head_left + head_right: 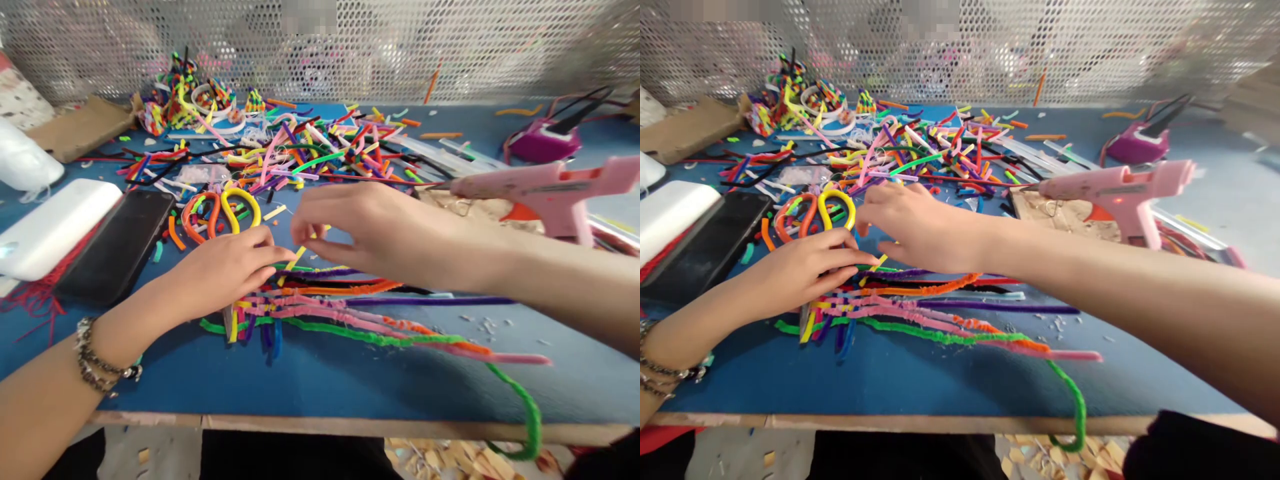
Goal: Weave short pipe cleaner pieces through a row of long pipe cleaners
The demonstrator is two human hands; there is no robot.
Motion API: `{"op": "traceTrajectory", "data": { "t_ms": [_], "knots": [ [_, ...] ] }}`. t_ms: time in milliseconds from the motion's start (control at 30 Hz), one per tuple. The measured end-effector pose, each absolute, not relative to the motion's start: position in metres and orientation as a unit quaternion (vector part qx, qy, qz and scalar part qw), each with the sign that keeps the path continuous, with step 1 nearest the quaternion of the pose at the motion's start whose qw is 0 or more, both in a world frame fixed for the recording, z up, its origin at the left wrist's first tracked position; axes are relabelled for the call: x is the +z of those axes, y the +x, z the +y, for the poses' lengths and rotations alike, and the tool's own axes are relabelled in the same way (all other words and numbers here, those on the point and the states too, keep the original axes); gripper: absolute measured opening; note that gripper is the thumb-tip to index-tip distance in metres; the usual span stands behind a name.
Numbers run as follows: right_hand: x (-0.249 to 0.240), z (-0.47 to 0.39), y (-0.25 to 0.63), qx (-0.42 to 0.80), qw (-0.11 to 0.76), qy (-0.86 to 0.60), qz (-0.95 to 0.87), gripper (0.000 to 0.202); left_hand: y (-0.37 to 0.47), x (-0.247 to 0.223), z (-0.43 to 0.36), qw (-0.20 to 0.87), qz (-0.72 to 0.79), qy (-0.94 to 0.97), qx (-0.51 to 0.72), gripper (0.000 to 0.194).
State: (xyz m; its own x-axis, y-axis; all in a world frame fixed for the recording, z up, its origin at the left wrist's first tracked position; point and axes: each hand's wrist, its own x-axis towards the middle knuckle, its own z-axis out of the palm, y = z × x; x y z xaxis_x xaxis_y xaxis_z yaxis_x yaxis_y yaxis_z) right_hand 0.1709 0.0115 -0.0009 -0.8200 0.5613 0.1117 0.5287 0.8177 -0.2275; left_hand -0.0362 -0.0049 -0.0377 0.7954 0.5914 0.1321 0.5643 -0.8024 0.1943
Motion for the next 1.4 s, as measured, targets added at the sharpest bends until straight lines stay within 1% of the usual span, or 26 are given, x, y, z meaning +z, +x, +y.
{"op": "traceTrajectory", "data": {
  "t_ms": [67,100,167,233,333,433,500,567,667,833,1000,1200,1333,1400],
  "knots": [
    [0.001,0.0,0.177,0.098,0.13,-0.273,-0.948,0.014,-0.037,-0.038,-0.004,0.047,0.296,0.95,0.087,0.028],
    [0.0,-0.007,0.179,0.103,0.135,-0.266,-0.949,0.017,-0.036,-0.038,-0.003,0.035,0.289,0.953,0.083,0.029],
    [-0.005,-0.021,0.182,0.103,0.092,-0.265,-0.954,0.024,-0.036,-0.038,-0.002,0.019,0.271,0.959,0.079,0.031],
    [-0.014,-0.032,0.182,0.061,0.069,-0.292,-0.952,0.026,-0.035,-0.039,-0.002,0.018,0.258,0.962,0.084,0.03],
    [-0.026,-0.039,0.182,-0.004,0.085,-0.304,-0.949,0.026,-0.033,-0.041,-0.003,0.031,0.259,0.96,0.102,0.026],
    [-0.03,-0.039,0.183,-0.06,0.11,-0.29,-0.949,0.024,-0.029,-0.04,-0.005,0.013,0.263,0.959,0.107,0.021],
    [-0.031,-0.038,0.183,-0.066,0.119,-0.29,-0.947,0.024,-0.027,-0.038,-0.006,-0.003,0.263,0.959,0.104,0.018],
    [-0.031,-0.037,0.182,-0.04,0.111,-0.299,-0.947,0.022,-0.026,-0.036,-0.005,-0.002,0.263,0.959,0.101,0.015],
    [-0.03,-0.037,0.178,-0.024,0.097,-0.312,-0.945,0.019,-0.027,-0.035,-0.004,0.019,0.263,0.96,0.095,0.014],
    [-0.03,-0.041,0.177,-0.078,0.109,-0.287,-0.948,0.025,-0.03,-0.037,-0.002,0.075,0.277,0.951,0.114,0.012],
    [-0.033,-0.039,0.18,-0.074,0.108,-0.291,-0.948,0.023,-0.029,-0.035,-0.003,0.121,0.273,0.947,0.118,0.011],
    [-0.036,-0.035,0.173,-0.123,0.172,-0.241,-0.947,0.03,-0.03,-0.035,-0.001,0.142,0.275,0.943,0.125,0.012],
    [-0.035,-0.032,0.169,-0.163,0.173,-0.202,-0.95,0.028,-0.035,-0.034,0.002,0.191,0.266,0.939,0.107,0.017],
    [-0.034,-0.031,0.169,-0.18,0.181,-0.177,-0.951,0.03,-0.037,-0.034,0.002,0.199,0.268,0.937,0.1,0.018]
  ]
}}
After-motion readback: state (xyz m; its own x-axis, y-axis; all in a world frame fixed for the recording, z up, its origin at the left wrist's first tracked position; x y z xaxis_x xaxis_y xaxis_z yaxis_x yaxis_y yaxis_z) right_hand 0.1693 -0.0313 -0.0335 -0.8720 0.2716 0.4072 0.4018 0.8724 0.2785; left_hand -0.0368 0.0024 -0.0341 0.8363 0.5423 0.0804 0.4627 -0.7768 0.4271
